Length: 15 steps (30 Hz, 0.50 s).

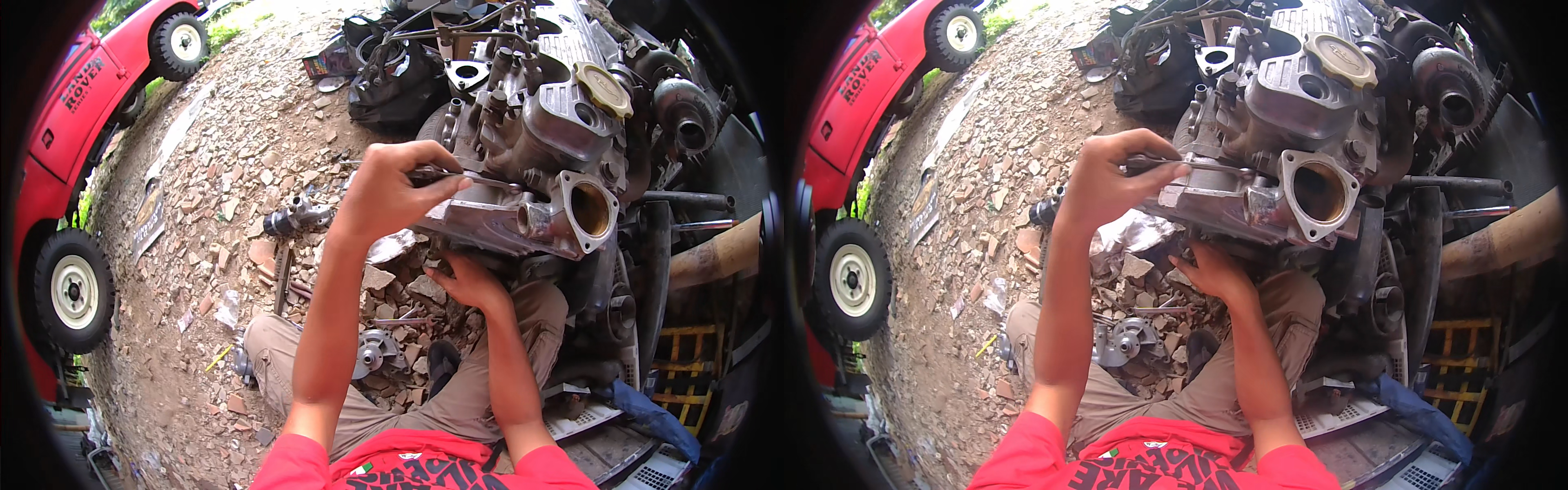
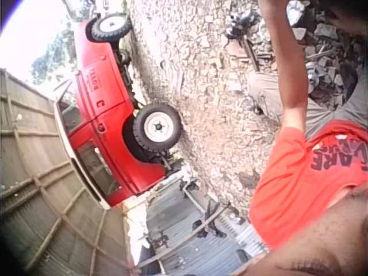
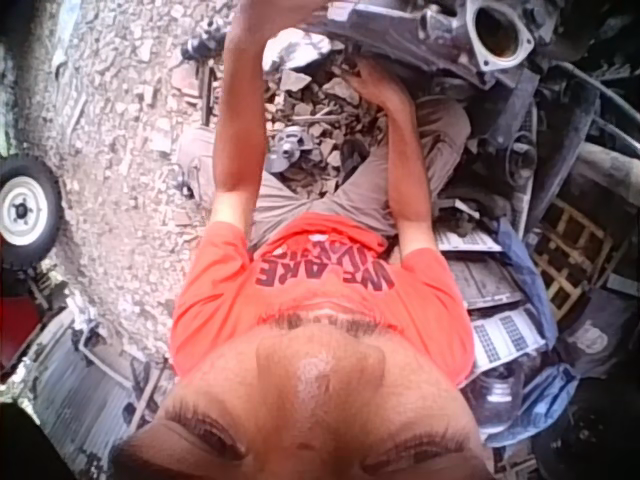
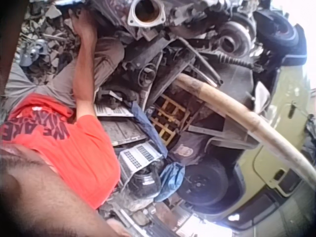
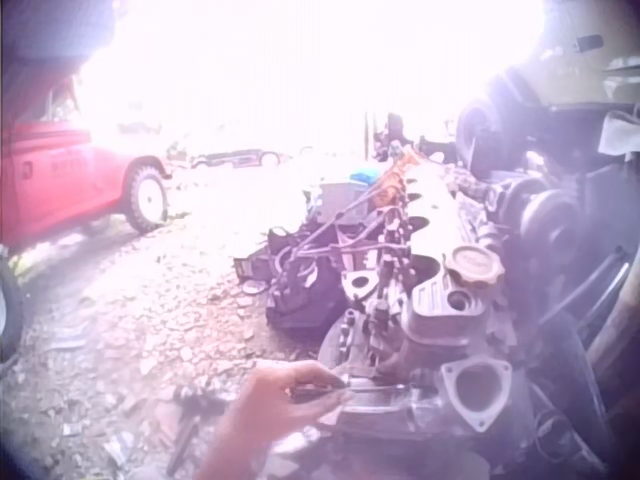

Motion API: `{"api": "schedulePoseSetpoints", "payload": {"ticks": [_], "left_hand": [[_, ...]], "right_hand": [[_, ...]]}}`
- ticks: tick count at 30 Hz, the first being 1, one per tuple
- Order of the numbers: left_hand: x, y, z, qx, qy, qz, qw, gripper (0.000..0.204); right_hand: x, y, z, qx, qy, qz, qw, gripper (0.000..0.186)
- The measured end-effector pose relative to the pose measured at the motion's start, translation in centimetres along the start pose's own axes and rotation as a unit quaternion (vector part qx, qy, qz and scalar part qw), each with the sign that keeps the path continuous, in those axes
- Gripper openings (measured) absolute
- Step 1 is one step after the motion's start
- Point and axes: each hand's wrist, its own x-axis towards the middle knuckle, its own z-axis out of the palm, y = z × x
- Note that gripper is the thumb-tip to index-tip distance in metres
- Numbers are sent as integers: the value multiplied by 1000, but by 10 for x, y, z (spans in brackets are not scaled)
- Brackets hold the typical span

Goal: The person sits on the ground and uses a wrench to loosen and remove bolts from a car engine. They detach a metal gasket and a larger engine component, placing them aside on the ground.

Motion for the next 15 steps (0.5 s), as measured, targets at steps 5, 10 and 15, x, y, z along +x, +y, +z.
{"api": "schedulePoseSetpoints", "payload": {"ticks": [5, 10, 15], "left_hand": [[-15, -17, -7, -256, 215, 13, 942, 16], [-12, -15, 8, -119, 112, -121, 979, 23], [2, -28, 31, 169, -14, 34, 985, 20]], "right_hand": [[0, -1, 3, 2, -8, -3, 1000, 58], [0, -2, 4, 4, -11, 6, 1000, 55], [0, -3, 4, -1, 5, -25, 1000, 55]]}}
